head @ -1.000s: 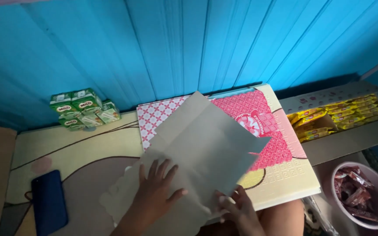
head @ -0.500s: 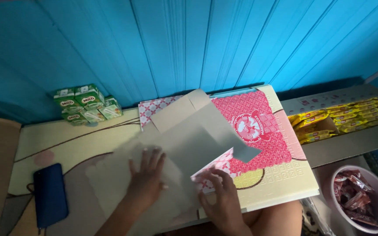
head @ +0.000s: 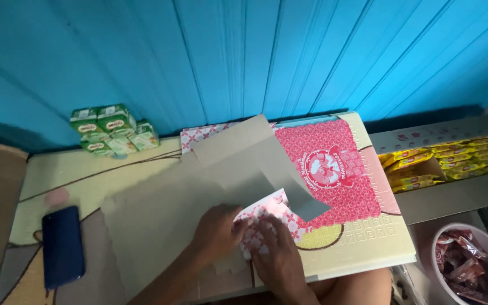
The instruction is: The person sits at a low table and wraps small snack pieces one at a time in squares of patterned paper, folding the paper over each piece and pressing the folds closed. The wrapped pieces are set on the table and a cardboard mailer is opened and adjusted during the work.
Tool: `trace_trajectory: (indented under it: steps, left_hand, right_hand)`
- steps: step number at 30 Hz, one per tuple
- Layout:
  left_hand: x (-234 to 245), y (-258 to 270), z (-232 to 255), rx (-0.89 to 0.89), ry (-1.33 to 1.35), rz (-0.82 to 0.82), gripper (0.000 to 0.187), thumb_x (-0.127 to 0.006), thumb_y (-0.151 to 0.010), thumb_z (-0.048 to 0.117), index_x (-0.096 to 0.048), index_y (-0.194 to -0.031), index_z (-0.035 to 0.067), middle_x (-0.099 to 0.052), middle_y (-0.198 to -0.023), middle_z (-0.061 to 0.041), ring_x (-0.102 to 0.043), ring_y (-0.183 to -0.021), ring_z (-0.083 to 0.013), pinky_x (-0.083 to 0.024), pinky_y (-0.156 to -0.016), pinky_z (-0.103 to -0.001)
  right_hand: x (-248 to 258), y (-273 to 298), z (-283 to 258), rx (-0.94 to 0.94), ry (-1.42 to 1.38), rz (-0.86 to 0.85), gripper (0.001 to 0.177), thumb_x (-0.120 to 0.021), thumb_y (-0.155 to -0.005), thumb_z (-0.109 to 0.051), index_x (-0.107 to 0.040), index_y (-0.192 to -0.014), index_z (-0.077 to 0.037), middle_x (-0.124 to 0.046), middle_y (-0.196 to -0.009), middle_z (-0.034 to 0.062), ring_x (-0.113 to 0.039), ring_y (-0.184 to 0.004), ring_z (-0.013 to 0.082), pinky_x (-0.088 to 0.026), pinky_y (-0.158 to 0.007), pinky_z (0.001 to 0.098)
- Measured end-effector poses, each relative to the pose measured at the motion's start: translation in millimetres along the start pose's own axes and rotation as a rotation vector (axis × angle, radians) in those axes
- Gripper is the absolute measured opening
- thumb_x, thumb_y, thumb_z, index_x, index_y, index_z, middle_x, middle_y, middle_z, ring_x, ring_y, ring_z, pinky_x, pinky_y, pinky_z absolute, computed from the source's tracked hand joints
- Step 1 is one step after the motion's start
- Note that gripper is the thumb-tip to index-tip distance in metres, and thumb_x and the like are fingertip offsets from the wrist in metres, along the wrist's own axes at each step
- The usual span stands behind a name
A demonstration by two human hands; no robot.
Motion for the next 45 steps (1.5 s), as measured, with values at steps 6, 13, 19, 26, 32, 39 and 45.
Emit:
trace_trajectory:
  steps: [6,13,19,26,32,39,45]
  left_hand:
    - [-7,-4,-13,0.038,0.064,-0.075,0.019,-0.072,-0.086,0.032,-0.07,-0.088,0.013,-0.07,-0.074,-0.007,-0.063,-0.066,-0.0314,-0.048,-0.065,-0.043]
    - [-3,-5,-13,0.053,0.129,-0.058,0.025,-0.075,-0.084,0.034,-0.068,-0.082,0.01,-0.068,-0.065,-0.007,-0.061,-0.059,-0.0326,-0.047,-0.06,-0.043]
    - [-9,-1,-9,0.096,0.132,0.017,0.023,-0.073,-0.086,0.032,-0.067,-0.082,0.01,-0.062,-0.063,-0.005,-0.058,-0.063,-0.0284,-0.047,-0.066,-0.041]
    - [-8,-4,-2,0.061,0.151,0.087,0.02,-0.075,-0.085,0.03,-0.071,-0.089,0.01,-0.063,-0.065,-0.007,-0.058,-0.06,-0.0286,-0.047,-0.063,-0.041]
    - [-16,-2,-8,0.04,0.127,0.098,0.019,-0.075,-0.085,0.028,-0.069,-0.088,0.01,-0.061,-0.065,-0.008,-0.057,-0.06,-0.03,-0.046,-0.064,-0.042]
    - [-4,-1,-3,0.021,0.263,0.05,0.015,-0.064,-0.095,0.021,-0.065,-0.096,0.006,-0.064,-0.07,-0.006,-0.056,-0.062,-0.0292,-0.044,-0.069,-0.041]
    - [-6,0,-5,-0.028,0.238,0.08,0.015,-0.065,-0.094,0.019,-0.061,-0.088,0.006,-0.062,-0.068,-0.007,-0.055,-0.063,-0.03,-0.044,-0.068,-0.042]
  right_hand:
    - [-1,18,29,-0.104,0.155,0.072,0.067,-0.08,-0.078,-0.025,-0.056,-0.136,-0.003,-0.054,-0.142,0.0232,-0.06,-0.125,0.0425,-0.055,-0.095,0.0468]
    - [-5,12,38,-0.023,0.311,0.03,0.072,-0.076,-0.083,-0.035,-0.054,-0.139,0.007,-0.052,-0.145,0.0256,-0.057,-0.127,0.0402,-0.048,-0.104,0.0457]
    - [-3,9,39,-0.098,0.234,-0.015,0.07,-0.075,-0.084,-0.034,-0.053,-0.14,0.004,-0.052,-0.144,0.0243,-0.054,-0.13,0.0401,-0.046,-0.106,0.0473]
    - [6,1,26,-0.056,0.174,-0.029,0.06,-0.074,-0.085,-0.026,-0.056,-0.133,0.006,-0.056,-0.137,0.023,-0.059,-0.121,0.0391,-0.05,-0.101,0.0466]
    - [4,3,25,-0.089,0.134,-0.056,0.058,-0.074,-0.084,-0.023,-0.058,-0.132,0.007,-0.057,-0.138,0.0246,-0.062,-0.12,0.04,-0.053,-0.098,0.0455]
    - [5,4,18,-0.059,0.126,-0.049,0.063,-0.074,-0.084,-0.023,-0.055,-0.137,0.004,-0.055,-0.138,0.0246,-0.062,-0.119,0.0399,-0.053,-0.097,0.0458]
    - [-13,16,22,-0.044,0.198,-0.085,0.06,-0.073,-0.085,-0.026,-0.058,-0.134,0.005,-0.057,-0.139,0.0258,-0.06,-0.123,0.04,-0.049,-0.102,0.0452]
Point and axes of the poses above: each hand's wrist, its own y-axis away from the middle knuckle, its own x-axis out of the back of the hand, z = x × y, the point moved 4 cm from there along -y, towards the middle knuckle
